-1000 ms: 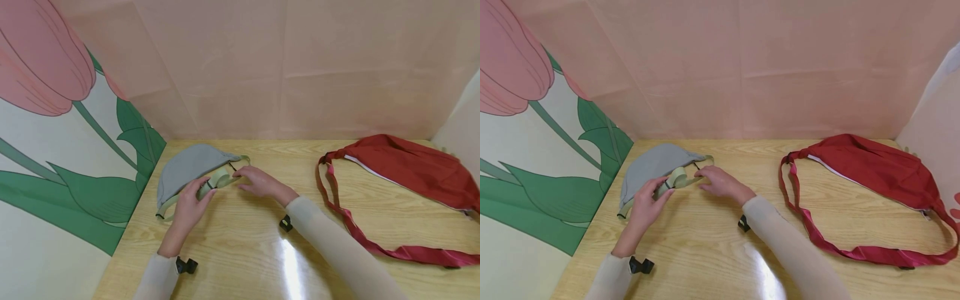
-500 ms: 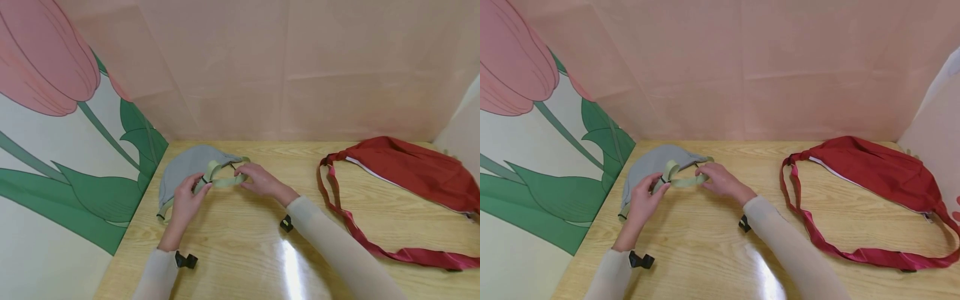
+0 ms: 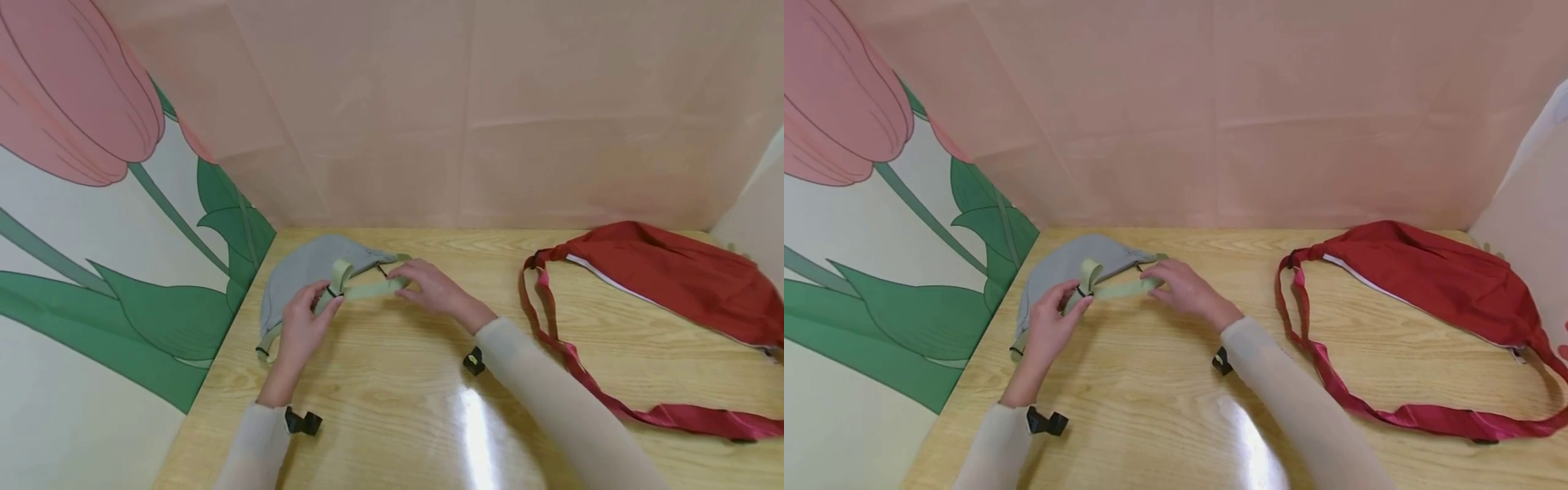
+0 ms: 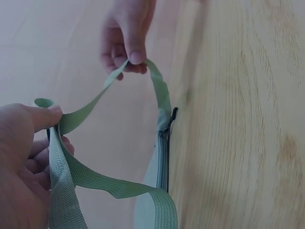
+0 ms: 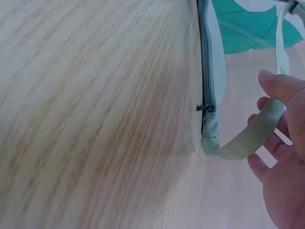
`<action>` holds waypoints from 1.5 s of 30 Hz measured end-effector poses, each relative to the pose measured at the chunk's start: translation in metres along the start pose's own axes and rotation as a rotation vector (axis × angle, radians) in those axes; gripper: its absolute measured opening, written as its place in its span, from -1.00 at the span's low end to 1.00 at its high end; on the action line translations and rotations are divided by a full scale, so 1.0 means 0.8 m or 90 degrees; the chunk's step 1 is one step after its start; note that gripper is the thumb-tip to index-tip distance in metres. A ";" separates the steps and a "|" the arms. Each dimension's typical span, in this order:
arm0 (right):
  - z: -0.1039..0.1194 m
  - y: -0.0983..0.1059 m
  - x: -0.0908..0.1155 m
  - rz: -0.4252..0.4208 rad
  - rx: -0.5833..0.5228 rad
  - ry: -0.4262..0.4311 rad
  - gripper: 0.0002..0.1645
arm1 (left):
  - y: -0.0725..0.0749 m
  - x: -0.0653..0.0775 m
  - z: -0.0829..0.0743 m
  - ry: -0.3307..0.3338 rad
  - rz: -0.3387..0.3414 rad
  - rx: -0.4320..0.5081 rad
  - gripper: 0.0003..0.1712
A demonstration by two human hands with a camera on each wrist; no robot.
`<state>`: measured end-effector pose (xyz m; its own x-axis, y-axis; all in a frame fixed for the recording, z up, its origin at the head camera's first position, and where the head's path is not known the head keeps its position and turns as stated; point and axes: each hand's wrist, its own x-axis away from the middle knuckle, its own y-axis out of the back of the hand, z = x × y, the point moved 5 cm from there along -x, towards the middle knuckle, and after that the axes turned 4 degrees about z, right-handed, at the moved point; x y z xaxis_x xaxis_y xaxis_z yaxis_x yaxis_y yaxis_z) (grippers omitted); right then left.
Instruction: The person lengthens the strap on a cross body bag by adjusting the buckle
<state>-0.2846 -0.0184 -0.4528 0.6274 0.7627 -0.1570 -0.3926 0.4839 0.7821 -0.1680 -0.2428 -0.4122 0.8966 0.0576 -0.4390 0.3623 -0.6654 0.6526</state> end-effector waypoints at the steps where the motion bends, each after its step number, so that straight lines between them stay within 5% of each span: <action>1: -0.001 0.001 0.000 -0.002 -0.003 -0.001 -0.56 | 0.000 0.000 0.000 0.001 0.000 0.001 -0.56; 16: -0.016 0.010 0.005 -0.001 0.001 -0.032 -0.58 | -0.001 -0.003 -0.004 -0.053 -0.013 -0.019 -0.56; 45: -0.049 0.018 0.016 -0.009 -0.017 -0.072 -0.61 | 0.001 0.003 0.000 -0.043 -0.001 -0.018 -0.57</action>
<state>-0.3087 0.0152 -0.4668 0.7040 0.7035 -0.0970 -0.4008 0.5064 0.7634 -0.1655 -0.2434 -0.4125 0.8769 0.0074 -0.4807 0.3721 -0.6434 0.6690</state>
